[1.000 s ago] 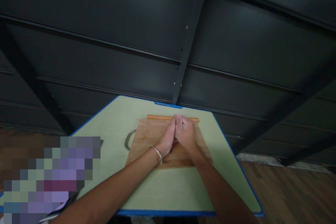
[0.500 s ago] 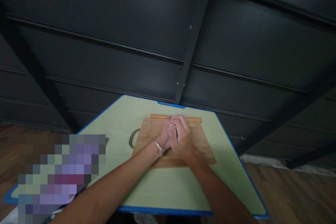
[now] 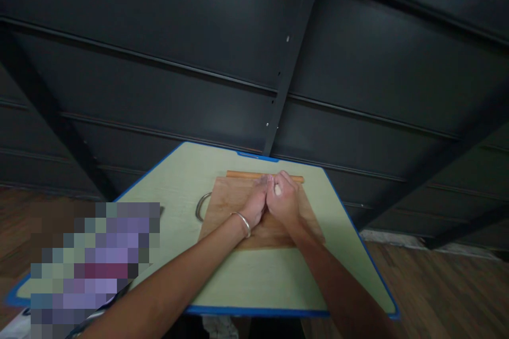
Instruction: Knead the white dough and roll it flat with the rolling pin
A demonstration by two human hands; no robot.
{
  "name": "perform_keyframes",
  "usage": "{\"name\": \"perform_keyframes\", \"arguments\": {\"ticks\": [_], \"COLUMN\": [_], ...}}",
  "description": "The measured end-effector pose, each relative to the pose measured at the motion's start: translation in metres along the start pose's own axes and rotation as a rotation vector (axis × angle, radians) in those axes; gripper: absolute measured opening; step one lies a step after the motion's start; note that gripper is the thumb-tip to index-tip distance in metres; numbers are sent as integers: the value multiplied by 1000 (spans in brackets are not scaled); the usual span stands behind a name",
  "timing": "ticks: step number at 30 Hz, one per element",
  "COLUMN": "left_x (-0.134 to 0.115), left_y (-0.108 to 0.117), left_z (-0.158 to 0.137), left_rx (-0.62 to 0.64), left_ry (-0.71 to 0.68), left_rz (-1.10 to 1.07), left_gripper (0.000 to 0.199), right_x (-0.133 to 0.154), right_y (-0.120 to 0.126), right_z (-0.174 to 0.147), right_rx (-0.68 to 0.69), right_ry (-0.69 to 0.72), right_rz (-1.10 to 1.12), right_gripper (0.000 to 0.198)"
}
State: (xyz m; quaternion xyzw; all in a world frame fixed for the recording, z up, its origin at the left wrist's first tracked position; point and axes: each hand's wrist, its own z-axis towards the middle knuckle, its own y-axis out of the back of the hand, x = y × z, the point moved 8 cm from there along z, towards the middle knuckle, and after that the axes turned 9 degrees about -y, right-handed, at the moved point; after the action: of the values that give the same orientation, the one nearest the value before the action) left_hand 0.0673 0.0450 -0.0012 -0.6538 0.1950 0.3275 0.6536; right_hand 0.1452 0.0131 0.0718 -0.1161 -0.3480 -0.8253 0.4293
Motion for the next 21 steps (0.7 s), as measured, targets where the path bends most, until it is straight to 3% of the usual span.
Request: {"name": "perform_keyframes", "arguments": {"ticks": [4, 7, 13, 18, 21], "left_x": [-21, -38, -34, -28, -33], "left_y": [17, 28, 17, 7, 5], "left_z": [10, 13, 17, 13, 12], "left_rx": [-109, -179, -25, 42, 42], "left_ry": [-33, -104, -133, -123, -156], "left_rz": [96, 176, 267, 359, 398], "left_gripper": [45, 44, 35, 29, 29], "right_x": [2, 4, -8, -18, -8], "right_y": [-19, -15, 9, -3, -9], "right_z": [-13, -22, -18, -14, -13], "right_rx": [200, 287, 348, 263, 289], "right_ry": [106, 129, -40, -174, -124], "right_rz": [-23, -13, 140, 89, 24], "right_gripper": [22, 21, 11, 11, 23]}}
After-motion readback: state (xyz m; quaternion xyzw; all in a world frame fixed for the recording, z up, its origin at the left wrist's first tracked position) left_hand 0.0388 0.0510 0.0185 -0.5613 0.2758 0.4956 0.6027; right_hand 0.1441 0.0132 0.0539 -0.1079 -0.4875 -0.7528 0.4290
